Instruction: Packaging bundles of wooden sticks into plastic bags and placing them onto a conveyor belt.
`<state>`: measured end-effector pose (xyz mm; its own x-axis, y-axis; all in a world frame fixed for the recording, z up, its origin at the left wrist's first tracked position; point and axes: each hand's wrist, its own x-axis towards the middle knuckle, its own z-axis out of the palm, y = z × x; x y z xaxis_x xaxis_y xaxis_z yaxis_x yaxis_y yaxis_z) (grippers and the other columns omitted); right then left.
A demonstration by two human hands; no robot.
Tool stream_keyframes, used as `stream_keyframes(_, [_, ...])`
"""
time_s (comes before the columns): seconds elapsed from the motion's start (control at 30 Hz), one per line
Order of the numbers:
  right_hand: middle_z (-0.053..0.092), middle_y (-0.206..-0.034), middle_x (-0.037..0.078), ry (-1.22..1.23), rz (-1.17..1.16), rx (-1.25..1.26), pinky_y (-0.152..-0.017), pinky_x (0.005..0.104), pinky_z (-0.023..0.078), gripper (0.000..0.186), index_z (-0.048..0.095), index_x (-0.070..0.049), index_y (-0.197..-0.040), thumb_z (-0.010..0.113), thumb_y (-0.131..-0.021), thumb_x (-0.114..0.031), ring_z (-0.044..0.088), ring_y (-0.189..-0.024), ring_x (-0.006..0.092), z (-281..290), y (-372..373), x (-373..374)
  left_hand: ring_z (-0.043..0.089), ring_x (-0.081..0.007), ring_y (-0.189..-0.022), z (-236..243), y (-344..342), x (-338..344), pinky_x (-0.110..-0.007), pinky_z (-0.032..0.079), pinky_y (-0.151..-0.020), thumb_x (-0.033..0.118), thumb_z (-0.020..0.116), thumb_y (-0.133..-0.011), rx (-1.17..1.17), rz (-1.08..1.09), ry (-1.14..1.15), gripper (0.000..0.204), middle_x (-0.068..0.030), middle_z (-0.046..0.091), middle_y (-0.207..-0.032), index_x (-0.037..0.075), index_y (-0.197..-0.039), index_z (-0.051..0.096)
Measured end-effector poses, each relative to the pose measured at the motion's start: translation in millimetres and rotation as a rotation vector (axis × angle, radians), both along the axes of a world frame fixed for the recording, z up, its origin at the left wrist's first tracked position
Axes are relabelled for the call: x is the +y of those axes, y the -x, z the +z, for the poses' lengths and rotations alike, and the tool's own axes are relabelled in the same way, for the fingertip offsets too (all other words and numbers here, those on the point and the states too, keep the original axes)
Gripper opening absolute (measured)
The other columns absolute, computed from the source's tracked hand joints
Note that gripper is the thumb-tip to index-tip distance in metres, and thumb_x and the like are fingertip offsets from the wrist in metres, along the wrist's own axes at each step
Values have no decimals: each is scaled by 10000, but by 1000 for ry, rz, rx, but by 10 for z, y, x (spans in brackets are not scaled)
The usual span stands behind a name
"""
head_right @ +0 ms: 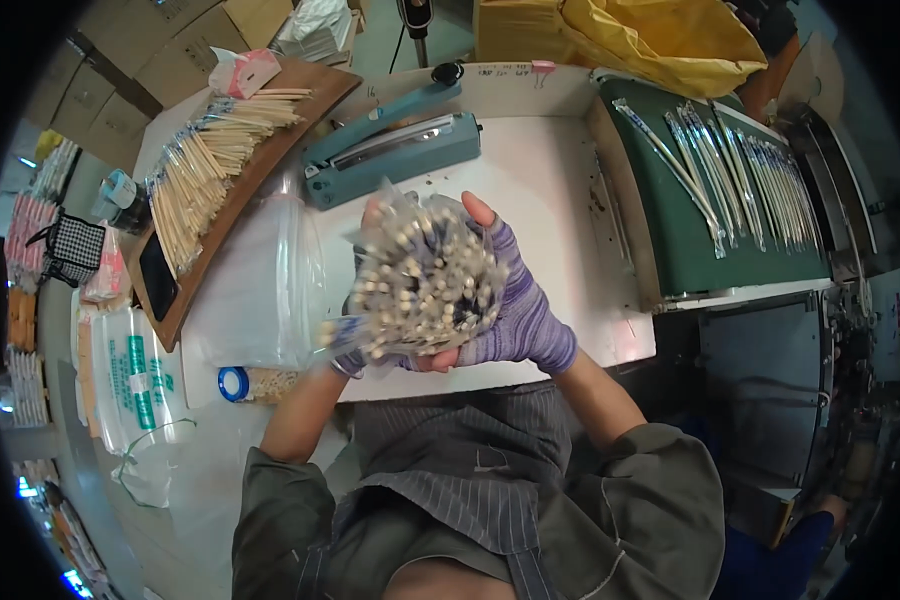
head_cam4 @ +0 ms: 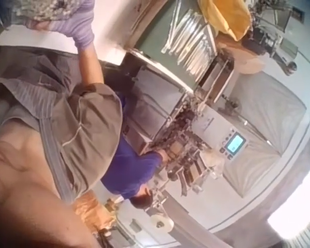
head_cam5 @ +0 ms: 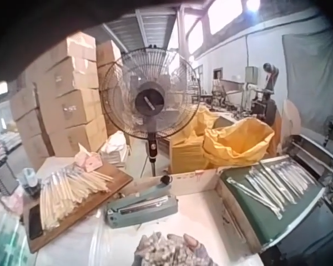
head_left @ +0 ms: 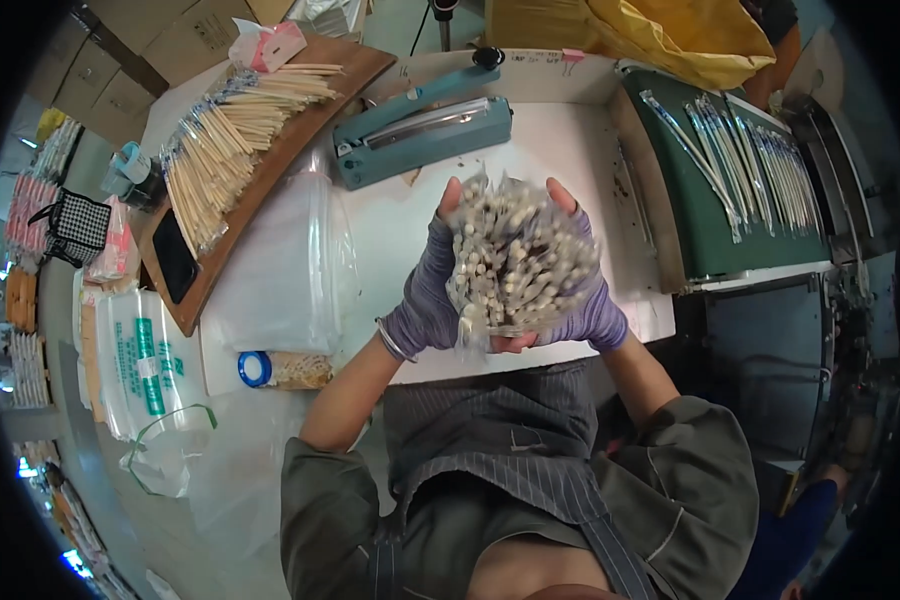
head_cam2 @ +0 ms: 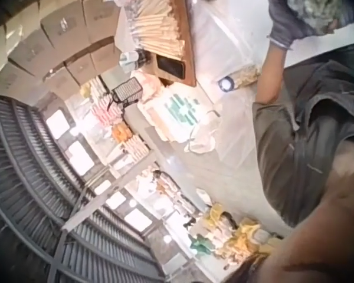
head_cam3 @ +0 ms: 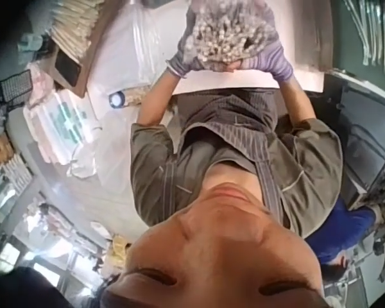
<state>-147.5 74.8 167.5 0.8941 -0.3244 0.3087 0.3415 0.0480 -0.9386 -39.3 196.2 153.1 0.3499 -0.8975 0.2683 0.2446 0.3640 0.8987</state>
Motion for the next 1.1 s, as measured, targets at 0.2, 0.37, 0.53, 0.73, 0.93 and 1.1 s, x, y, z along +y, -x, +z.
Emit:
stream_keyframes(0.2, [380, -1212, 131, 220, -36, -192, -929, 329, 324, 962, 345, -76, -1261, 840, -464, -288, 412, -1102, 239, -246, -150, -90, 428, -173, -1078, -293, -174, -223, -362, 327, -967, 336, 732, -632, 421, -251, -39, 865, -72, 401, -1205, 128, -1288, 208])
stream_keyframes(0.37, [525, -1037, 100, 327, -76, -132, -866, 304, 379, 700, 487, -48, -1141, 795, -545, -244, 501, -982, 205, -49, -355, 131, 513, -164, -976, -434, -243, 95, -303, 390, -898, 256, 737, -631, -169, -3, -106, 659, -58, 538, -1057, 50, -1175, 426])
stream_keyframes(0.53, [561, -979, 123, -266, 470, 306, -778, 279, 426, 486, 583, 3, -931, 698, -614, -347, 537, -872, 169, -649, -418, 249, 507, -179, -993, -831, 347, 684, -293, 408, -879, 362, 590, -762, 599, -43, -365, 564, -89, 520, -1085, 23, -1178, 417])
stream_keyframes(0.73, [582, -805, 139, -558, 673, 459, -689, 298, 452, 332, 598, 39, -720, 647, -644, -281, 563, -760, 208, -1002, -522, 576, 488, -62, -665, -643, -846, 1757, -203, 425, -596, 50, 528, -772, -403, 464, -764, 50, -3, 539, -743, 44, -820, 515])
stream_keyframes(0.93, [587, -823, 150, -606, 722, 450, -682, 308, 455, 259, 598, 44, -727, 590, -699, -213, 566, -753, 226, -1047, -623, 798, 517, -272, -672, -802, -1697, 2272, -345, 422, -636, 113, 576, -740, -1265, 915, -703, 85, -120, 538, -719, 44, -770, 539])
stream_keyframes(1.1, [606, -832, 120, -478, 650, 476, -675, 285, 453, 321, 605, 25, -738, 577, -746, -294, 565, -739, 182, -1354, -649, 860, 530, -326, -701, -527, -737, 1510, -373, 432, -650, 168, 505, -784, -724, 609, -508, 142, -155, 541, -731, 33, -778, 546])
